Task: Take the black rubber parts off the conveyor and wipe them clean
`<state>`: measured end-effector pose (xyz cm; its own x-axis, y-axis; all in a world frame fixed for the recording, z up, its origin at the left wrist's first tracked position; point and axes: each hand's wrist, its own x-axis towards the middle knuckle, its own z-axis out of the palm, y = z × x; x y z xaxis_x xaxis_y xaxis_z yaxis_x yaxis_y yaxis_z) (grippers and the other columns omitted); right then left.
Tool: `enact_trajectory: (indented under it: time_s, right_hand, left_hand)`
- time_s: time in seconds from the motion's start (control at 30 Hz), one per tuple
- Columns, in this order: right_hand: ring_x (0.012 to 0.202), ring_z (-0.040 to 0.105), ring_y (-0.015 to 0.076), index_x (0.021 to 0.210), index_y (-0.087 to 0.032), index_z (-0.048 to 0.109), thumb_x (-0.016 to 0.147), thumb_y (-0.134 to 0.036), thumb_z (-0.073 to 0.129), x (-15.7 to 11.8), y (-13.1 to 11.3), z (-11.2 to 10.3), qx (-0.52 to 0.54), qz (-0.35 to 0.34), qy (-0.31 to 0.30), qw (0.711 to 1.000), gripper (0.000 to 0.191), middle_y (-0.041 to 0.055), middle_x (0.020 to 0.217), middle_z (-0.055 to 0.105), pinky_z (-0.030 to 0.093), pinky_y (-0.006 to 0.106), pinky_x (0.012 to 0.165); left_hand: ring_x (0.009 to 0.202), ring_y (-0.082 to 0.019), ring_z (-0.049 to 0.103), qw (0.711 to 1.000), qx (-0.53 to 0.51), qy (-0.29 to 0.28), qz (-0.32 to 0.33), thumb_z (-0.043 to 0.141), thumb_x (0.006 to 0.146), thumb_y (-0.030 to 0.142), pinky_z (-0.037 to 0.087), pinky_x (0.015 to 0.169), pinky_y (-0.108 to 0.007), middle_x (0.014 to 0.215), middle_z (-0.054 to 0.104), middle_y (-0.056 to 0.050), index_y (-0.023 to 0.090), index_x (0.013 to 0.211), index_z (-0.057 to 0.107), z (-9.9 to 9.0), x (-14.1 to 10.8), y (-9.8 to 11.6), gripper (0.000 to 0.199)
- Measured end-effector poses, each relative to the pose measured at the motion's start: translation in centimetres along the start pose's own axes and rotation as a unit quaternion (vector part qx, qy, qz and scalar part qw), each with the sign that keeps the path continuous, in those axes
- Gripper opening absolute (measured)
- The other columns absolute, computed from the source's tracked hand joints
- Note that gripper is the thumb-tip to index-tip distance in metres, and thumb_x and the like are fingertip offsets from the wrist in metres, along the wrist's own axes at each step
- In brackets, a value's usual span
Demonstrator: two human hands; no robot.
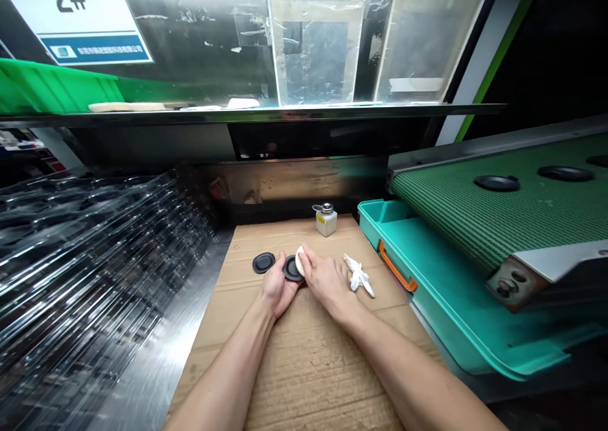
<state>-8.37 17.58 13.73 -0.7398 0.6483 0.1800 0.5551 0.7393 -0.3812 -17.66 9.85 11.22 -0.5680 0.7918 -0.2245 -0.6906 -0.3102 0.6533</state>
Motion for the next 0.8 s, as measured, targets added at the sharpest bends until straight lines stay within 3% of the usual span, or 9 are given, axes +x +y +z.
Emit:
enact_trajectory:
  time_s: [0.07,0.2,0.33,0.43,0.53,0.63,0.7,0.8]
  right_hand:
    - [0.082,0.068,0.0281,0.141,-0.043,0.043,0.097,-0.06,0.023,-0.1,-0.4,0.2,-0.003,-0.017,-0.01,1.0,0.051,0.0108,0.09,0.071,0.048,0.041,0.075]
    - [0.084,0.068,0.029,0.142,-0.041,0.043,0.097,-0.059,0.019,-0.1,-1.1,0.8,-0.001,0.018,0.001,1.0,0.054,0.012,0.092,0.071,0.048,0.042,0.075]
    - [0.084,0.067,0.0266,0.141,-0.04,0.044,0.096,-0.058,0.03,0.1,-0.7,1.1,0.036,-0.023,-0.01,0.999,0.05,0.0102,0.093,0.071,0.047,0.04,0.078]
    - [0.089,0.067,0.0235,0.131,-0.036,0.056,0.096,-0.054,0.038,0.7,0.6,0.6,0.127,-0.009,0.041,0.991,0.044,0.0071,0.097,0.071,0.048,0.035,0.079]
    - [0.072,0.065,0.017,0.115,-0.027,0.063,0.092,-0.053,0.046,1.1,1.9,0.0,0.265,-0.031,0.039,0.963,0.038,0.0027,0.084,0.07,0.048,0.025,0.064]
    - [0.046,0.053,0.0112,0.103,-0.021,0.063,0.087,-0.054,0.052,0.8,2.1,0.2,0.368,-0.026,-0.07,0.927,0.038,-0.001,0.067,0.064,0.038,0.02,0.041]
    - [0.042,0.047,0.0085,0.099,-0.019,0.061,0.083,-0.052,0.056,0.7,1.7,0.7,0.429,-0.01,-0.107,0.897,0.037,-0.0007,0.071,0.063,0.034,0.018,0.035]
    - [0.045,0.047,0.0073,0.095,-0.018,0.059,0.08,-0.049,0.06,0.8,1.4,1.3,0.498,-0.005,-0.114,0.86,0.035,0.0005,0.08,0.064,0.036,0.017,0.034]
  left_hand:
    - [0.111,-0.027,0.064,1.0,-0.012,-0.003,-0.009,0.036,0.098,0.037,0.049,0.102,-0.045,0.108,0.07,-0.02,0.007,0.1,0.066,-0.2,0.0,0.1,0.043]
    - [0.113,-0.027,0.063,1.0,-0.018,-0.001,-0.003,0.038,0.098,0.035,0.049,0.102,-0.045,0.112,0.069,-0.019,0.008,0.104,0.065,-0.4,0.0,0.2,0.039]
    - [0.114,-0.027,0.062,0.999,-0.031,-0.009,-0.012,0.037,0.098,0.036,0.049,0.102,-0.043,0.115,0.067,-0.021,0.007,0.104,0.064,-0.4,0.2,0.4,0.041]
    - [0.109,-0.028,0.064,0.999,-0.032,0.006,0.02,0.035,0.098,0.035,0.052,0.097,-0.045,0.112,0.068,-0.021,0.006,0.101,0.064,-0.6,0.6,0.6,0.041]
    - [0.106,-0.028,0.065,0.999,-0.031,0.008,0.025,0.033,0.099,0.037,0.054,0.094,-0.047,0.107,0.07,-0.02,0.008,0.098,0.064,-0.9,0.9,0.7,0.043]
    - [0.105,-0.027,0.066,0.999,-0.029,-0.012,0.019,0.036,0.098,0.037,0.053,0.095,-0.046,0.106,0.07,-0.018,0.01,0.098,0.065,-0.9,0.8,0.4,0.039]
    - [0.104,-0.027,0.066,0.999,-0.01,-0.028,0.028,0.043,0.096,0.036,0.052,0.095,-0.044,0.104,0.071,-0.017,0.01,0.099,0.065,-0.7,0.7,0.1,0.035]
    - [0.099,-0.028,0.068,0.998,0.023,-0.045,0.038,0.049,0.094,0.037,0.054,0.092,-0.042,0.1,0.072,-0.016,0.009,0.1,0.066,-0.3,0.3,-0.2,0.033]
